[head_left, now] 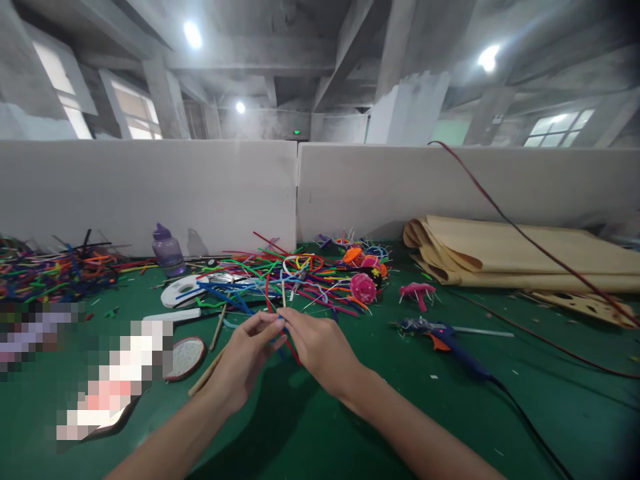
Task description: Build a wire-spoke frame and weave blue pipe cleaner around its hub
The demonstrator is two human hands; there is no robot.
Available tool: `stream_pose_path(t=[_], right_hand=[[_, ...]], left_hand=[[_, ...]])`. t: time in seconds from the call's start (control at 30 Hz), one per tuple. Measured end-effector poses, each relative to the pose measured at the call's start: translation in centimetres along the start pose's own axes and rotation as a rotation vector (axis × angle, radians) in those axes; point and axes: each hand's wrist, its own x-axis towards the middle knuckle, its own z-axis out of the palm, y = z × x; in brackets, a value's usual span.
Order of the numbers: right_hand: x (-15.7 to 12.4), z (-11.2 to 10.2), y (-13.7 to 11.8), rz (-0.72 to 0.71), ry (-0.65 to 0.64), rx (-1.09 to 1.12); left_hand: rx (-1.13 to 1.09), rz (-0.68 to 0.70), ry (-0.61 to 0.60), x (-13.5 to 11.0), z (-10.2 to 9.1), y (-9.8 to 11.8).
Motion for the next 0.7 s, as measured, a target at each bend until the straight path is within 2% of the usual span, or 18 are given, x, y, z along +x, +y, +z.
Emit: stream_pose_path(t=[0.13,0.37,0.47,0.7], right_hand=[[-0.08,-0.09,0.11,-0.035,-0.024,-0.027],[-0.45,0.02,0.05,0.08,-0.003,0.088],[-0.44,0.03,0.12,0.103,0.009,0.041],[-0.87,-0.24,0.2,-0.006,0.061,-0.037]], left_hand=[[-0.064,-0.036,-0.007,0.33,0.1,-0.62],[-0.181,0.016,0.022,0.2,0.17,-0.77],[-0.235,0.031,0.038,0.25,-0.12,-0.83],[-0.281,0.025,0.062,-0.02,-0.16,-0.91]])
